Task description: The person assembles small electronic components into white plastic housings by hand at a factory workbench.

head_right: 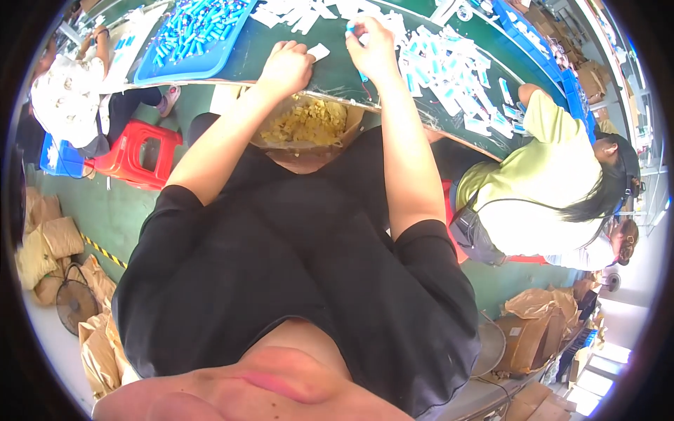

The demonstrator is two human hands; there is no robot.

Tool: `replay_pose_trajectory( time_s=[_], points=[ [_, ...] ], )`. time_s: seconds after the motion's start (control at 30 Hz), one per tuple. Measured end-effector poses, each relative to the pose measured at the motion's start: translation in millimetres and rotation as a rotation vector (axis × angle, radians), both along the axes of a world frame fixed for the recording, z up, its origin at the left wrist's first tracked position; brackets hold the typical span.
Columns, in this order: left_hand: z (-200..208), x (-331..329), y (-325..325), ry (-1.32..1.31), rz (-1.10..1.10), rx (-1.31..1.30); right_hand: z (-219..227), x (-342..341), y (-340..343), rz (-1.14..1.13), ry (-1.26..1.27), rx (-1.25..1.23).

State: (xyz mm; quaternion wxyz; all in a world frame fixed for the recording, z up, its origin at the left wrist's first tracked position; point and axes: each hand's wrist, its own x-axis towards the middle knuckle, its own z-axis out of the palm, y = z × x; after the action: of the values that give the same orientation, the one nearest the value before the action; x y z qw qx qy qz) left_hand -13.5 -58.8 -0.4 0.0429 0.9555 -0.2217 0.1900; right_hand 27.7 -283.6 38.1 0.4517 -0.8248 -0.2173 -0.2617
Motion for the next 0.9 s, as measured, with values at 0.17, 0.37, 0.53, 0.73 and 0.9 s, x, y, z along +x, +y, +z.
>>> replay_pose_trajectory(
  time_s=[0.17,0.37,0.53,0.73,0.9],
  points=[
    [11.8,-8.8,30.0,-0.106,-0.126,0.026,-7.9,3.8,-1.3,0.13,-0.037,0.209],
    [-0.9,-5.3,48.1,-0.051,-0.174,-0.081,27.2,5.3,-2.9,-0.348,-0.481,0.088],
    [10.3,-14.5,41.0,0.013,-0.245,-0.17,-9.0,34.3,-4.2,-0.014,-0.114,0.217],
    [28.9,-11.5,36.1,0.224,-0.144,-0.08,-44.9,-9.0,49.3,-0.076,-0.138,-0.085],
    [32.3,-4.3,29.9,0.239,-0.146,0.064,-67.3,-15.5,58.8,-0.255,-0.234,-0.192]
  ],
)
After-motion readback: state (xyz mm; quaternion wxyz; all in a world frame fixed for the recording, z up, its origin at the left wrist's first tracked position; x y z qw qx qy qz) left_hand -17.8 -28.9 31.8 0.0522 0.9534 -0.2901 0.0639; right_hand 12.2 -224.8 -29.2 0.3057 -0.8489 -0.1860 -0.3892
